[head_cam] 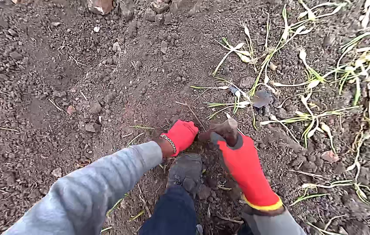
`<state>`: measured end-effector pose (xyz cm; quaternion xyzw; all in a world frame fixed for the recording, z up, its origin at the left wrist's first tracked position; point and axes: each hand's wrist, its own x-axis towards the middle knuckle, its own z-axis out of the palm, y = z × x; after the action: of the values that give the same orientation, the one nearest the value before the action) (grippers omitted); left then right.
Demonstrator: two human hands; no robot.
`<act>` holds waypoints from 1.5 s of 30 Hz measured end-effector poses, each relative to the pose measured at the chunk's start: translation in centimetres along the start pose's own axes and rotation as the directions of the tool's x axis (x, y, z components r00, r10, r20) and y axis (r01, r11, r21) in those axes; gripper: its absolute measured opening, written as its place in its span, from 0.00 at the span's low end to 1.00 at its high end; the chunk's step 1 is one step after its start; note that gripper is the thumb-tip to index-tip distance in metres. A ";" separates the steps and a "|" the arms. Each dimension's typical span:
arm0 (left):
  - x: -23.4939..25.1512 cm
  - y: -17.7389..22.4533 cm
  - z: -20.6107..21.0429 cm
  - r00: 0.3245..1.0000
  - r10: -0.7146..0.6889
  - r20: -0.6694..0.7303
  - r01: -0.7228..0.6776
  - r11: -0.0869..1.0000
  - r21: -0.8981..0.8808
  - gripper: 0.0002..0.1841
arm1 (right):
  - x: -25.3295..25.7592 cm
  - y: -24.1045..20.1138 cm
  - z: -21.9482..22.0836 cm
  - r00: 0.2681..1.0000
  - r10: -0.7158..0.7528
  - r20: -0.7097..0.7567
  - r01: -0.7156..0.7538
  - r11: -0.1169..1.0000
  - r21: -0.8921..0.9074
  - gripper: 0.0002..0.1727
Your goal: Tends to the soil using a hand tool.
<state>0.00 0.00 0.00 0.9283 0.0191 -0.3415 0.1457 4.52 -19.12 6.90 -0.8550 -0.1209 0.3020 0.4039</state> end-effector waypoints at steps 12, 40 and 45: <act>5.5 8.9 -2.9 0.934 0.269 -0.233 -0.267 0.963 0.040 0.21 | -6.0 0.2 -12.5 0.991 0.018 -0.135 -0.004 0.995 0.102 0.11; 7.8 5.1 -3.2 0.944 -0.266 -0.196 0.194 0.926 -0.324 0.20 | -4.9 3.4 -12.9 0.984 0.084 -0.156 -0.089 0.996 -0.020 0.17; 3.3 3.2 -4.4 0.917 -0.257 -0.305 0.115 0.903 -0.413 0.11 | -3.4 -3.3 -20.2 0.883 -0.363 -0.298 0.453 0.825 0.337 0.05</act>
<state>5.75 -2.02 1.94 0.9208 0.2017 -0.1715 0.2863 14.40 -30.96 20.75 -0.7368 -0.1925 0.1294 0.6351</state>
